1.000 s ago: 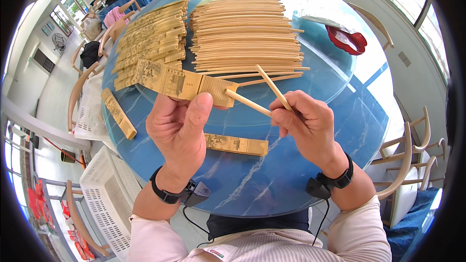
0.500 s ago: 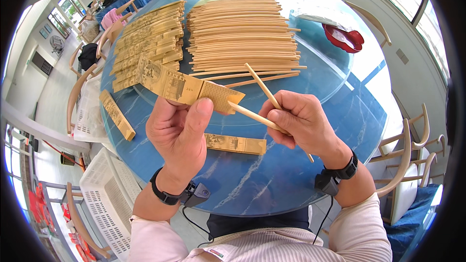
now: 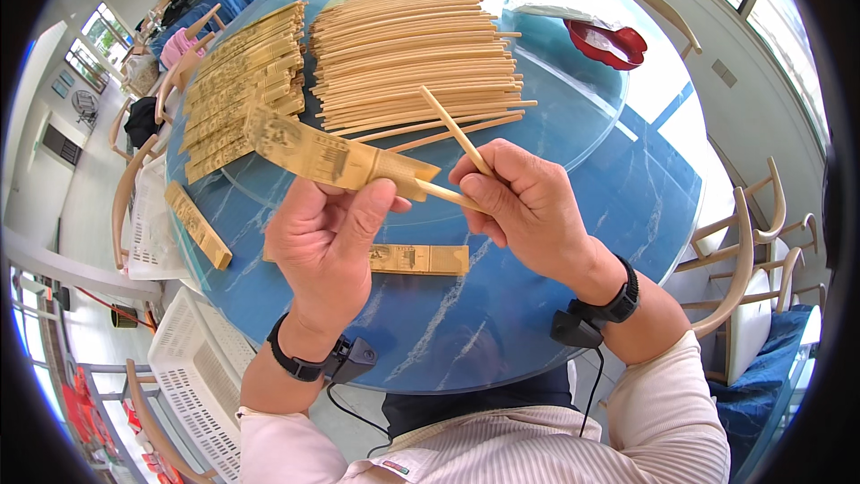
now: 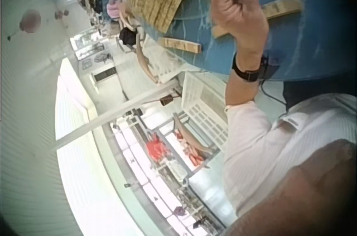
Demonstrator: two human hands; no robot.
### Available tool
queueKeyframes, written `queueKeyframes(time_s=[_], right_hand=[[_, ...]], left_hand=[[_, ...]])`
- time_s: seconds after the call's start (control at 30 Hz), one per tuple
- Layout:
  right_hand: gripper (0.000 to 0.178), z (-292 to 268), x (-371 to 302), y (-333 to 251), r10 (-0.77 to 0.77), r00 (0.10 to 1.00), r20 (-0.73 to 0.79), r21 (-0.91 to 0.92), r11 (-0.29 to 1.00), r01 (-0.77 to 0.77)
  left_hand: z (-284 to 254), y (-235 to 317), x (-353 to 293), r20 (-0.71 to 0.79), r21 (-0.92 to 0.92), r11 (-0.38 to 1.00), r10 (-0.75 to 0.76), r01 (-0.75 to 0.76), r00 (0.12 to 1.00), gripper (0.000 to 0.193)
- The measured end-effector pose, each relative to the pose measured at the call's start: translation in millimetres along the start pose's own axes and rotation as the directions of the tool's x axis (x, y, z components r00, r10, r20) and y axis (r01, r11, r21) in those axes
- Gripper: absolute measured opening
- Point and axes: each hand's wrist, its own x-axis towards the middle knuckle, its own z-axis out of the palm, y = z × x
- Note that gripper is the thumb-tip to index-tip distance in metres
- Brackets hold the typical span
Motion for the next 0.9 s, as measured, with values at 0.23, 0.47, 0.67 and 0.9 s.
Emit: queueKeyframes(time_s=[0.23, 0.47, 0.67, 0.9], right_hand=[[0.011, 5, -4, -2, -0.121, 0.991, -0.053, -0.138, 0.984, 0.113], [0.012, 2, -4, 4, -0.262, 0.957, 0.125, -0.375, 0.880, 0.290], [0.017, -1, -4, -6, -0.035, 0.988, 0.147, -0.208, 0.976, 0.065], [0.041, -13, -1, -24, 0.274, 0.906, 0.324, 0.037, 0.953, -0.301]], left_hand=[[3, -5, -1, -0.005, -0.123, 0.989, -0.082, 0.080, 0.997, 0.019], [-17, -8, 16, -0.060, -0.145, 0.986, 0.069, -0.078, 0.996, 0.014], [-11, -5, 16, -0.028, -0.177, 0.984, 0.019, -0.023, 0.999, 0.014], [-8, -7, 15, -0.011, -0.235, 0.971, 0.042, -0.043, 0.999, 0.016]])
